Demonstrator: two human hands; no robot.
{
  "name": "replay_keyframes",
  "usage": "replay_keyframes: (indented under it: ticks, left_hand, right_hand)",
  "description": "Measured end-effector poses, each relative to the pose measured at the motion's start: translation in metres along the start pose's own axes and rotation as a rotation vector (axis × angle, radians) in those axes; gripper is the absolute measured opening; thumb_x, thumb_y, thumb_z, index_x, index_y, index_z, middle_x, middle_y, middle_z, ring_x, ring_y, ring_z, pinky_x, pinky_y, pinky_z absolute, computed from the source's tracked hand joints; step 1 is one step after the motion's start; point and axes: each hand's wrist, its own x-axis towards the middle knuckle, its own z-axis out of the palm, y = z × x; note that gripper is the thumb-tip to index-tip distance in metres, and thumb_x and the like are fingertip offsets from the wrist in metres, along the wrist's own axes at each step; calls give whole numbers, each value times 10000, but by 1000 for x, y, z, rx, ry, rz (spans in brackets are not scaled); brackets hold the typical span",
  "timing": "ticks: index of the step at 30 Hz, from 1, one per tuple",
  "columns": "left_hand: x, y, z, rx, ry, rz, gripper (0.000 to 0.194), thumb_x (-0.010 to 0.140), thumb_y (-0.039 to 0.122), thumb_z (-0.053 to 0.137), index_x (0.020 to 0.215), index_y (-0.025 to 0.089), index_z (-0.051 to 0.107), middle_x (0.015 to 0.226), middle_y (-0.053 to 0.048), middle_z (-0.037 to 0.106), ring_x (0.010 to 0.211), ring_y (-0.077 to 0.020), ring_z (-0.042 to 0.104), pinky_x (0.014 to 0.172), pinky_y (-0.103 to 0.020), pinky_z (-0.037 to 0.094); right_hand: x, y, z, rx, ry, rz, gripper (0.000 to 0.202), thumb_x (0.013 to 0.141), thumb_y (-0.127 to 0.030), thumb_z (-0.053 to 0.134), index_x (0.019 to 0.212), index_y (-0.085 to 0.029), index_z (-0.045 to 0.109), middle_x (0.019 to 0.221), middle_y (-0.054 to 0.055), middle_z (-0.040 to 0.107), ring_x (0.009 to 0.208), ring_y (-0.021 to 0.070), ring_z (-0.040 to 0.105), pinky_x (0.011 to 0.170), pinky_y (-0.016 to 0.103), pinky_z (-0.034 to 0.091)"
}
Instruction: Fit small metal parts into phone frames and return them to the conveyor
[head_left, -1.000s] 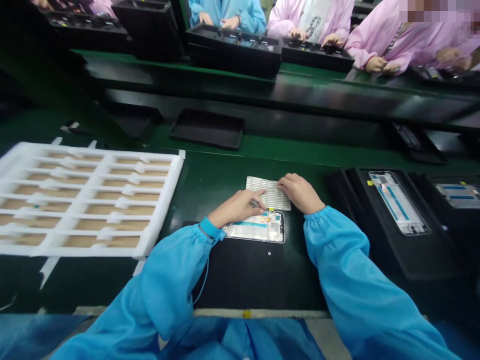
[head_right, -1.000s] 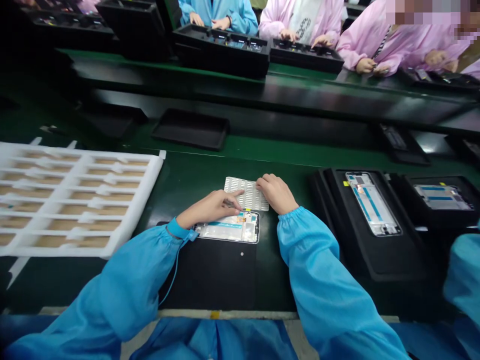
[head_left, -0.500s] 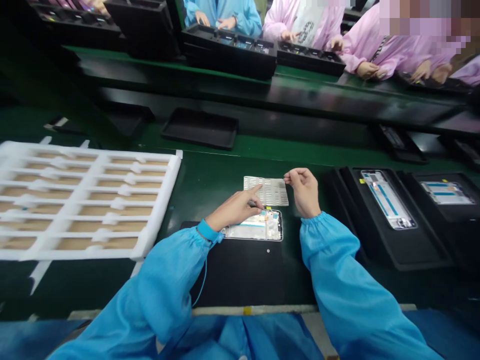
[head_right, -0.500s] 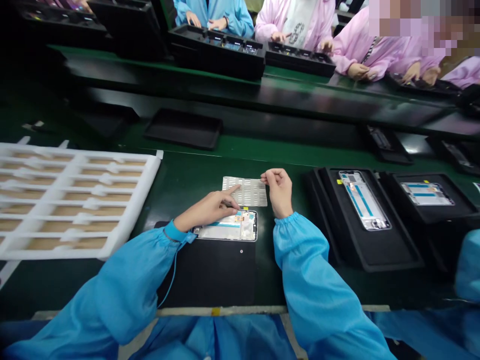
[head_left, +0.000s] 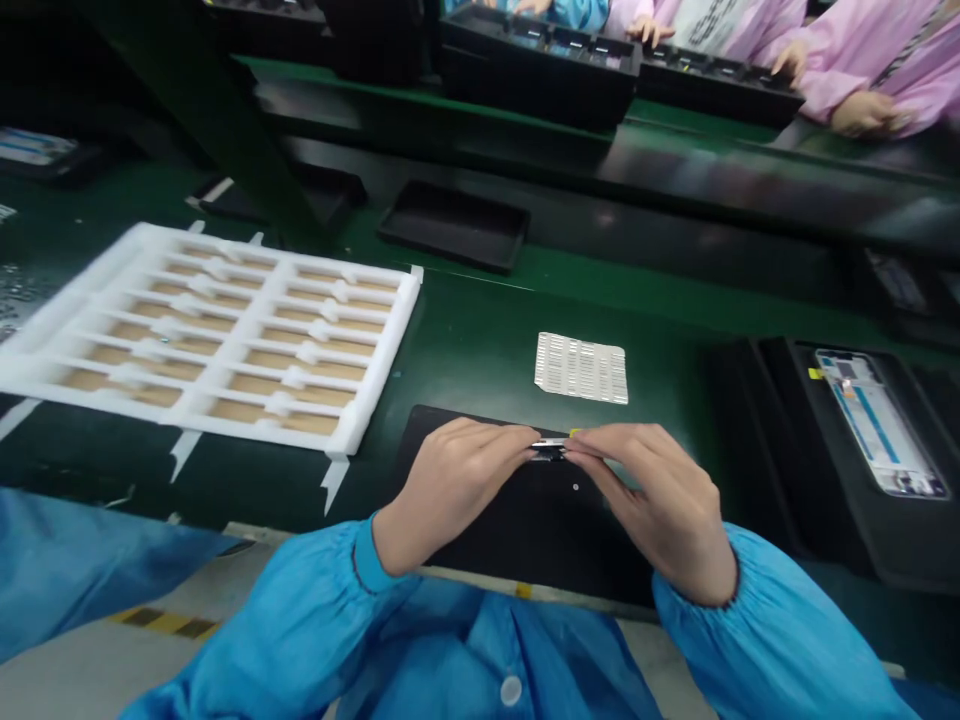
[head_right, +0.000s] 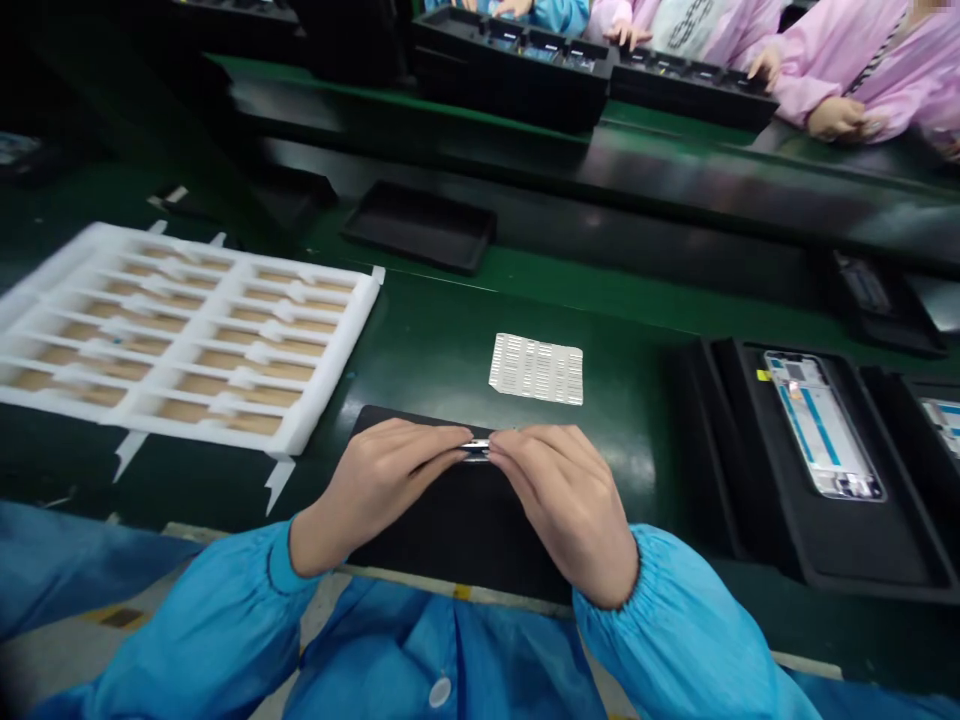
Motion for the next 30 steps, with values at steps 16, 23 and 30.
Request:
replay_keyframes:
  ticks: [16, 23, 30]
  left_hand:
    - [-14, 0, 4, -64, 95, 29, 96, 966, 201, 577, 1037, 174, 637, 932, 10, 755, 813, -135, 716, 734, -261, 460]
    - [-17, 1, 4, -63, 105, 39, 112, 978, 184, 545, 1037, 169, 639, 959, -2, 758, 842, -145, 718, 738, -270, 461]
    - [-17, -1, 1, -45, 62, 63, 141, 975, 132, 527, 1058, 168, 636, 1022, 16, 750, 916, -139, 709, 769, -268, 465]
  right_hand:
    - [31, -23, -3, -334, -448, -157, 146, 950, -80, 512, 923, -98, 655, 872, 85, 687, 711, 206, 582, 650, 348, 368]
    - [11, -24, 3, -276, -296, -89, 281, 946, -160, 599, 1215, -80, 579, 1122, 115, 683, 1005, 233, 607, 827, 350, 430]
    - [-26, -14, 19, -281, -132, -156, 369, 904, -47, 627, 1257, -143, 581, 1259, 88, 661, 1182, 254, 583, 967, 410, 424]
